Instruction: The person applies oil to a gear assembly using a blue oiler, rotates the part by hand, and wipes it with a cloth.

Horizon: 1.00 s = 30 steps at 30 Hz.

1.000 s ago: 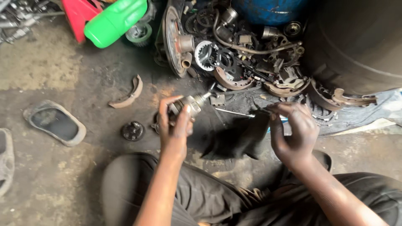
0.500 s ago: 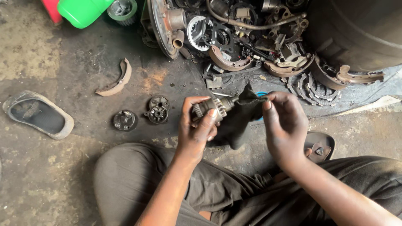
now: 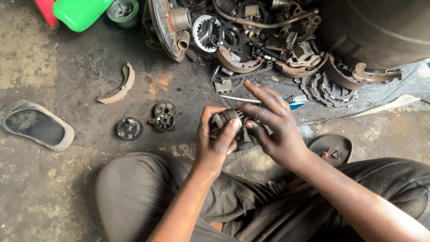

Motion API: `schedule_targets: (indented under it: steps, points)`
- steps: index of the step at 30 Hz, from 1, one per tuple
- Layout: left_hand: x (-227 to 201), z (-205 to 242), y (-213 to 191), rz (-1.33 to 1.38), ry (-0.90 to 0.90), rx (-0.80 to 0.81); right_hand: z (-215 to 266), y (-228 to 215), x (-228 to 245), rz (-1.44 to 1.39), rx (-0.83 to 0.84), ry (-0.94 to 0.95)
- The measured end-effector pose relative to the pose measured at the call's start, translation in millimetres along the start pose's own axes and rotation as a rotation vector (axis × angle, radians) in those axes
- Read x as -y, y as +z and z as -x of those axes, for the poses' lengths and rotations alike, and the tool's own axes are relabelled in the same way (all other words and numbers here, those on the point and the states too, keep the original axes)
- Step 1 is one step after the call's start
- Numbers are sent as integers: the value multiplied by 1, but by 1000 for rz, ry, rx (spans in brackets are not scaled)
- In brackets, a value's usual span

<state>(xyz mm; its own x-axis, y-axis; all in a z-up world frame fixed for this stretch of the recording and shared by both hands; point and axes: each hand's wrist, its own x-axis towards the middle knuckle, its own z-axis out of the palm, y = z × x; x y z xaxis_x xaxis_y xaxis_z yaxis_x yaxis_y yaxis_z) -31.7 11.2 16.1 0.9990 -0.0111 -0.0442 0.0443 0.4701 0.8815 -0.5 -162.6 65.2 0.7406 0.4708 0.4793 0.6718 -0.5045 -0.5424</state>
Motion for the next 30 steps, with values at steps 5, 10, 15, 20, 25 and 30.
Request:
schedule_targets:
  steps: [5, 10, 15, 20, 25, 30]
  points:
    - [7, 0, 4, -105, -13, -5, 7, 11, -1, -321, -77, 126]
    - [14, 7, 15, -254, 156, 40, 12, 25, -1, -547, -135, 351]
    - [5, 17, 24, -576, 328, 55, 12, 21, -4, -401, -177, 537]
    - [-10, 11, 21, -772, 535, 132, 14, 7, -6, -38, -177, 264]
    - [-23, 4, 3, -885, 355, 258, 5, 3, -31, -80, -171, 485]
    - [-33, 1, -10, -634, 354, 198, -12, -6, -67, -836, -465, 823]
